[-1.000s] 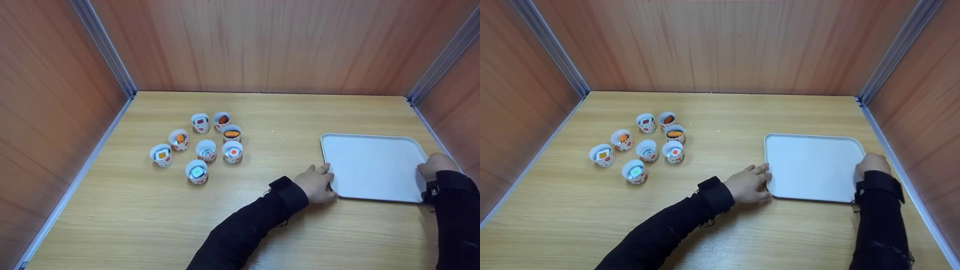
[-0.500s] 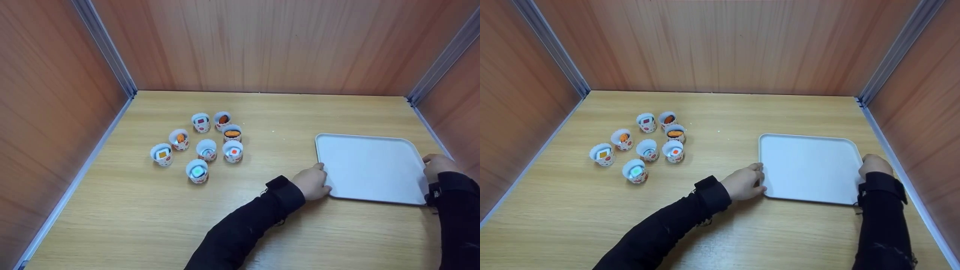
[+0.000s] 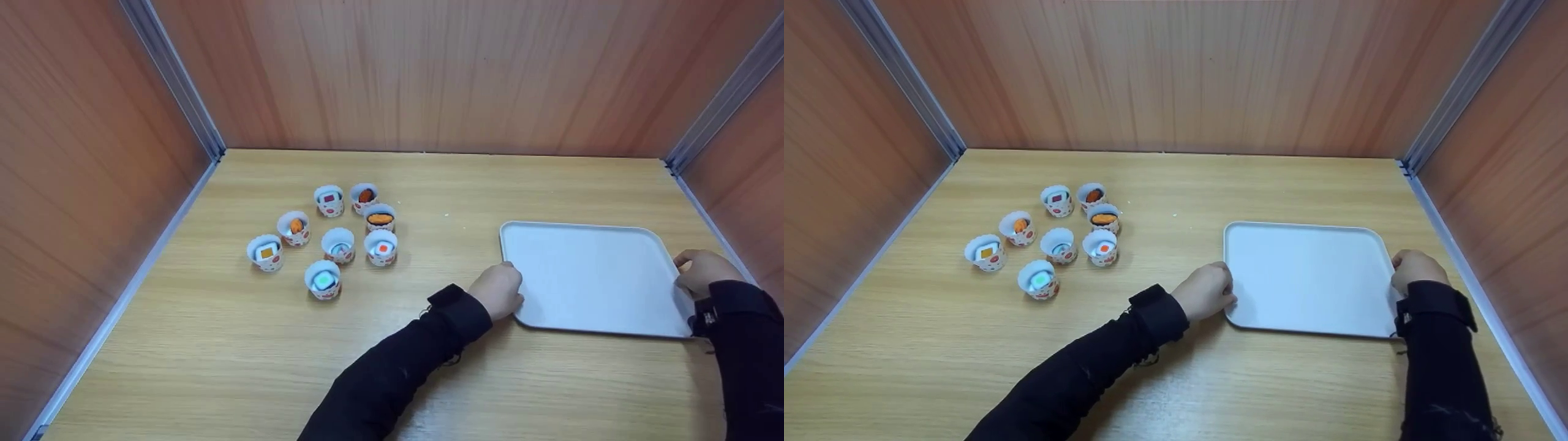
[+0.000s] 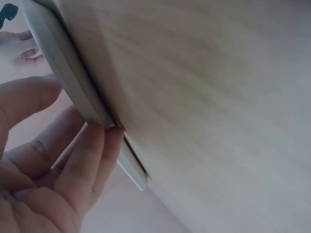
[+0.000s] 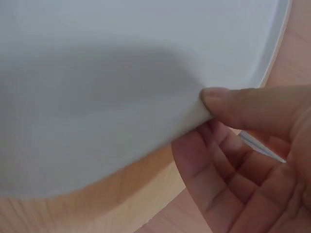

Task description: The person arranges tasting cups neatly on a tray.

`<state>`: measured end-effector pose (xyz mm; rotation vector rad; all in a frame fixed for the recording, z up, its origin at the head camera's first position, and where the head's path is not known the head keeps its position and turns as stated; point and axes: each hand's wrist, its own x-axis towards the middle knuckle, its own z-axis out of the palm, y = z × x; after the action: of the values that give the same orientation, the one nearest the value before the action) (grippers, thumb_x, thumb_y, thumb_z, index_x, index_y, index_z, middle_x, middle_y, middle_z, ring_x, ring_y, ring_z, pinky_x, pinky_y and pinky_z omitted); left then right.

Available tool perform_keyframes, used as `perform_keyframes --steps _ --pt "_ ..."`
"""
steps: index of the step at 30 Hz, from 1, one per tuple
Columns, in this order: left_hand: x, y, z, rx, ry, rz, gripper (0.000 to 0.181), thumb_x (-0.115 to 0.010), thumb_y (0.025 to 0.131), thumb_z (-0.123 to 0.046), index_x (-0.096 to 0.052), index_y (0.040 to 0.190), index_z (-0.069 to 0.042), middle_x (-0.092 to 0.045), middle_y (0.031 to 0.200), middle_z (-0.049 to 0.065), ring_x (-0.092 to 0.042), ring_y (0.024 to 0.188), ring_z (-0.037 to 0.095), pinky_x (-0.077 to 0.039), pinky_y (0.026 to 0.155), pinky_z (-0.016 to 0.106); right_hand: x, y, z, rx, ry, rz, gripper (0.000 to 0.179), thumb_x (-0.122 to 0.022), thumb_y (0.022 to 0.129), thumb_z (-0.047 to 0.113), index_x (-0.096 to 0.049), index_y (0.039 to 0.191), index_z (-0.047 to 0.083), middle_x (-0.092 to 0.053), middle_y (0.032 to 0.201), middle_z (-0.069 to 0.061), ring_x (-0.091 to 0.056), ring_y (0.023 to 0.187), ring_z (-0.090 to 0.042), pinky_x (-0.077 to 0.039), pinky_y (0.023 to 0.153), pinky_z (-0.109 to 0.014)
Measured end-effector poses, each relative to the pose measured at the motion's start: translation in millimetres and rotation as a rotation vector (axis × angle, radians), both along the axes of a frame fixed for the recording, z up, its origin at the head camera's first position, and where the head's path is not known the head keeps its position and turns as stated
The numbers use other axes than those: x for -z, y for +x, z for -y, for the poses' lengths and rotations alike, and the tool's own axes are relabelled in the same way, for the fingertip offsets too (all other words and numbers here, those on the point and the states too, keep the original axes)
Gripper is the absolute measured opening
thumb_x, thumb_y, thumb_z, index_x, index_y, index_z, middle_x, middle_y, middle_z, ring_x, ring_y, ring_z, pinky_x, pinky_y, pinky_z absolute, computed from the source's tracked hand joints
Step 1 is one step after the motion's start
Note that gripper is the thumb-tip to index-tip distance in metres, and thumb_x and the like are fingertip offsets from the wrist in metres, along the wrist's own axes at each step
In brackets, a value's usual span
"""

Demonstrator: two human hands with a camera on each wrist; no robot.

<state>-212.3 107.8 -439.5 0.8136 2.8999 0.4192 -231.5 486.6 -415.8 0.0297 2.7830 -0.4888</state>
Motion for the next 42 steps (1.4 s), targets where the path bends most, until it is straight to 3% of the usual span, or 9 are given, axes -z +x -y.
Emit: perform_keyframes --steps 6,12,19,26,33,42 --pt "-0.4 -3.6 9.3 -0.009 0.012 0.017 0.006 -0.067 0.086 -0.01 -0.071 0.083 -0.008 -0.063 0.088 -0.001 -0.05 0.068 0.01 -0.043 0.062 0.019 2.3 0.5 8.1 0.004 -0.039 0.013 0.037 -0.06 0.083 0.008 -0.05 0.111 -0.015 -0.054 0.069 -0.006 -0.054 0.062 -0.02 -0.044 0.057 -0.031" --pt "-2.3 -4.4 20.9 -0.034 -0.015 0.068 0.005 -0.067 0.088 -0.01 -0.071 0.088 -0.007 -0.062 0.087 -0.001 -0.049 0.069 0.011 -0.041 0.062 0.019 3.6 -0.8 21.9 0.001 -0.04 0.018 0.033 -0.061 0.085 0.01 -0.052 0.107 -0.012 -0.055 0.07 -0.006 -0.052 0.064 -0.02 -0.042 0.058 -0.03" --pt "-2.9 -8.1 40.3 -0.063 -0.011 0.132 0.003 -0.068 0.087 -0.007 -0.07 0.089 -0.007 -0.061 0.085 0.0 -0.049 0.071 0.013 -0.043 0.065 0.021 5.7 -2.5 44.4 -0.011 -0.086 0.045 0.029 -0.062 0.087 0.007 -0.051 0.106 -0.013 -0.059 0.071 -0.006 -0.057 0.063 -0.017 -0.048 0.057 -0.03" --pt "-4.9 -11.1 60.6 -0.123 -0.006 0.226 0.013 -0.066 0.089 -0.005 -0.07 0.102 -0.004 -0.063 0.096 0.004 -0.052 0.074 0.013 -0.047 0.068 0.022 6.1 -0.6 64.7 -0.062 -0.102 0.016 0.029 -0.062 0.088 0.009 -0.052 0.106 -0.012 -0.059 0.075 -0.009 -0.057 0.064 -0.016 -0.047 0.057 -0.03" --pt "-4.3 -9.2 83.8 -0.151 0.048 0.195 0.03 -0.064 0.089 -0.003 -0.062 0.118 -0.002 -0.057 0.11 0.012 -0.056 0.078 0.016 -0.051 0.067 0.024 8.5 0.9 83.3 -0.07 -0.155 0.032 0.028 -0.062 0.089 0.008 -0.051 0.106 -0.011 -0.057 0.073 -0.007 -0.058 0.062 -0.016 -0.049 0.055 -0.029" --pt "-4.1 -11.5 111.3 -0.247 0.141 0.214 0.056 -0.067 0.083 -0.003 -0.045 0.134 0.004 -0.055 0.12 0.021 -0.061 0.097 0.028 -0.053 0.087 0.037 9.3 5.5 105.5 -0.093 -0.213 0.061 0.027 -0.062 0.088 0.004 -0.048 0.104 -0.013 -0.06 0.075 -0.01 -0.062 0.059 -0.016 -0.053 0.055 -0.031"
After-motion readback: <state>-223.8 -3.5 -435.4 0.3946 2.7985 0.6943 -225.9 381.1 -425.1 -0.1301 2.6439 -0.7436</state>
